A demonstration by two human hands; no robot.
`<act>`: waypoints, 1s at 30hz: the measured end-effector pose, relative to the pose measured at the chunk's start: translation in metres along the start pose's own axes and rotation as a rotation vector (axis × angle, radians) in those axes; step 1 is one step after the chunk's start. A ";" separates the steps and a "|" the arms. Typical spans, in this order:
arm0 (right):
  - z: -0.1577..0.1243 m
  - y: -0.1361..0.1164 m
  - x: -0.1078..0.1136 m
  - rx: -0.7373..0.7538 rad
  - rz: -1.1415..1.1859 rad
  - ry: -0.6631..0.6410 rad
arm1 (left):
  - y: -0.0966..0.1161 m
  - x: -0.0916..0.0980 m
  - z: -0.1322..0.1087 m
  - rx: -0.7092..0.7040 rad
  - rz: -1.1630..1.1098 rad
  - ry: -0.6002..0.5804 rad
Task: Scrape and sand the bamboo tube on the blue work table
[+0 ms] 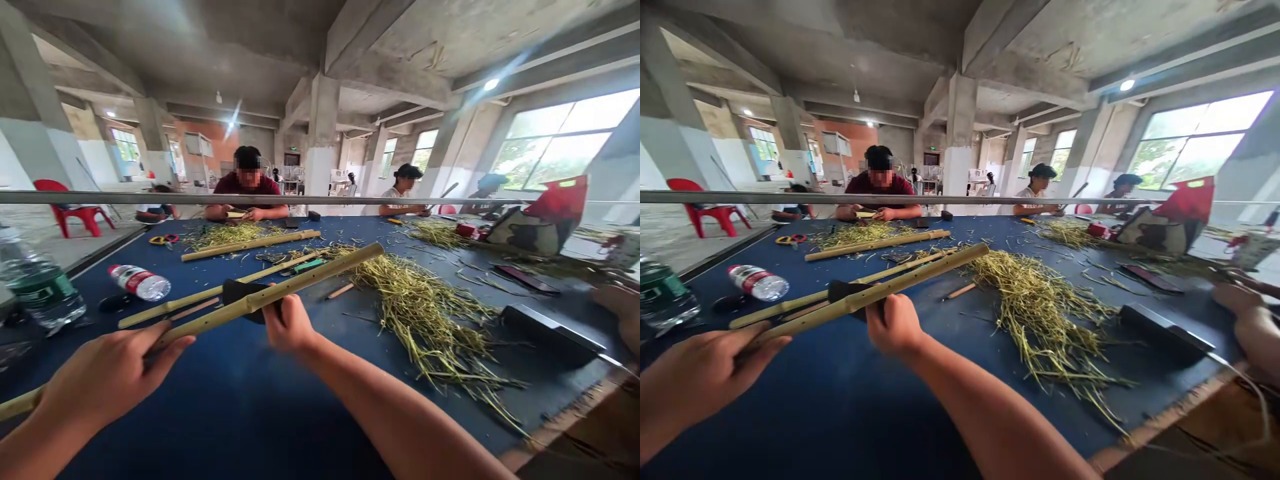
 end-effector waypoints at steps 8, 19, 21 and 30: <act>-0.006 -0.014 -0.021 0.027 -0.118 -0.221 | 0.030 0.024 0.012 0.040 0.166 0.025; -0.028 -0.074 0.004 0.615 -0.415 0.072 | 0.038 -0.011 0.016 -0.049 0.112 -0.136; -0.029 -0.076 -0.001 0.672 -0.501 0.058 | 0.046 -0.012 0.015 -0.109 0.117 -0.077; -0.013 -0.041 0.040 0.384 -0.572 0.258 | 0.045 -0.014 0.014 -0.125 0.104 -0.056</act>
Point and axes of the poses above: each hand's wrist, its own z-axis towards the middle knuckle, its own x-axis out of the back of the hand, y = z × x, the point moved 10 cm from there along z, towards the middle knuckle, and after that the axes turned 8 degrees about -z, right-handed, at the moved point
